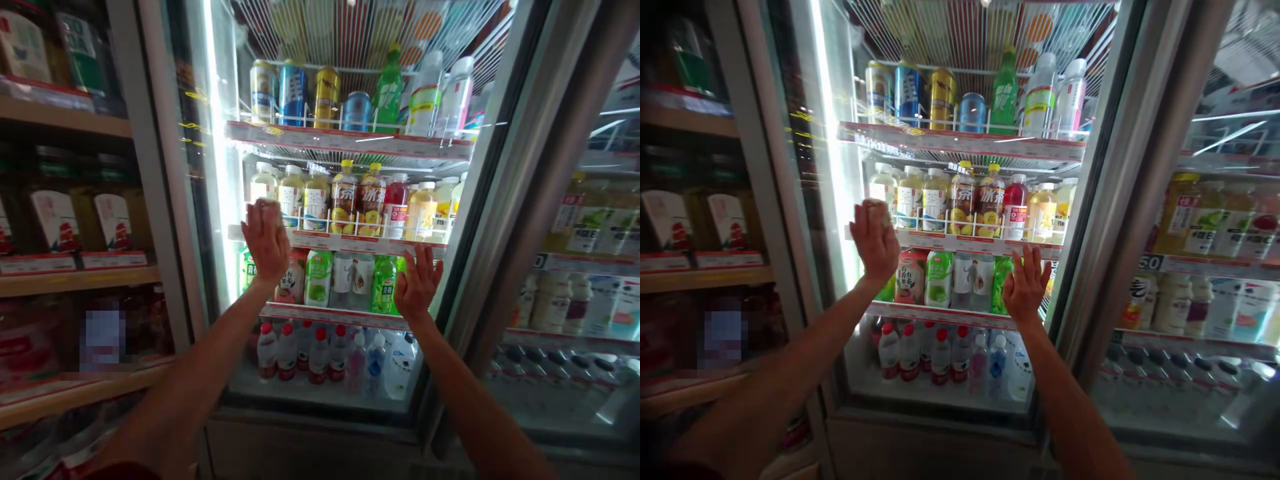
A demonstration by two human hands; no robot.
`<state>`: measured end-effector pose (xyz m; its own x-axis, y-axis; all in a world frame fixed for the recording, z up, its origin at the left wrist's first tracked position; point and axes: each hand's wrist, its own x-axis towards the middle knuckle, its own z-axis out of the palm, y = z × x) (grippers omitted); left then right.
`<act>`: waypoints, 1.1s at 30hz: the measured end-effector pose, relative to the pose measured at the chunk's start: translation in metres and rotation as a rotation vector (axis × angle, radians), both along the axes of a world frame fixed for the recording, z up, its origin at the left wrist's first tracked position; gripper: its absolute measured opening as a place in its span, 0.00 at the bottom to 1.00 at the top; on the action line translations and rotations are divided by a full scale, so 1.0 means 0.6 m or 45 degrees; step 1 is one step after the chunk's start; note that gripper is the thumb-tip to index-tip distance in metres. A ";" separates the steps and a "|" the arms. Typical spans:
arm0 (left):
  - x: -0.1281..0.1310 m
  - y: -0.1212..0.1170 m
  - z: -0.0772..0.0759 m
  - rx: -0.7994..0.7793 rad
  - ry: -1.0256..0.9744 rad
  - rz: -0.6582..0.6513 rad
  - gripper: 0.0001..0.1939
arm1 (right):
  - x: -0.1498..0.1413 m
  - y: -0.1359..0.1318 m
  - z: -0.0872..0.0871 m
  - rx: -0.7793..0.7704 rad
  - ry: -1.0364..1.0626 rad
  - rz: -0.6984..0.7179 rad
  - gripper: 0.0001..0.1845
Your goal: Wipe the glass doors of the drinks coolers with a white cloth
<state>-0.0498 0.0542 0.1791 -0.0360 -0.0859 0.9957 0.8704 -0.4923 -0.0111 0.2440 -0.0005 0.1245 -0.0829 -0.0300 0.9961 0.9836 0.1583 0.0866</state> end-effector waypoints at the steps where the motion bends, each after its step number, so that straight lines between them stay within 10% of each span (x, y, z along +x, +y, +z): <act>1: 0.005 0.000 0.006 -0.021 -0.103 -0.021 0.26 | -0.002 -0.001 0.001 -0.008 0.006 -0.008 0.24; 8: 0.121 -0.062 -0.005 -0.257 0.583 -0.346 0.39 | -0.108 -0.015 0.019 -0.001 -0.114 0.331 0.30; 16: -0.006 -0.024 -0.053 -0.258 0.458 -0.196 0.34 | -0.268 0.021 0.067 -0.197 -0.047 0.090 0.26; 21: -0.010 -0.005 -0.078 -0.171 0.486 -0.063 0.32 | -0.176 0.022 0.047 -0.135 -0.222 0.028 0.28; 26: 0.011 -0.004 -0.079 -0.096 0.393 0.026 0.32 | 0.024 -0.003 0.024 0.172 0.423 -0.127 0.30; 33: 0.035 -0.015 -0.113 -0.122 0.412 0.001 0.34 | -0.108 0.006 -0.029 -0.070 -0.118 0.017 0.26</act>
<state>-0.0291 0.0452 0.1113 0.2836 0.0090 0.9589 0.8296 -0.5039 -0.2406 0.1793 0.0028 0.1073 -0.1745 0.0224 0.9844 0.9696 0.1779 0.1678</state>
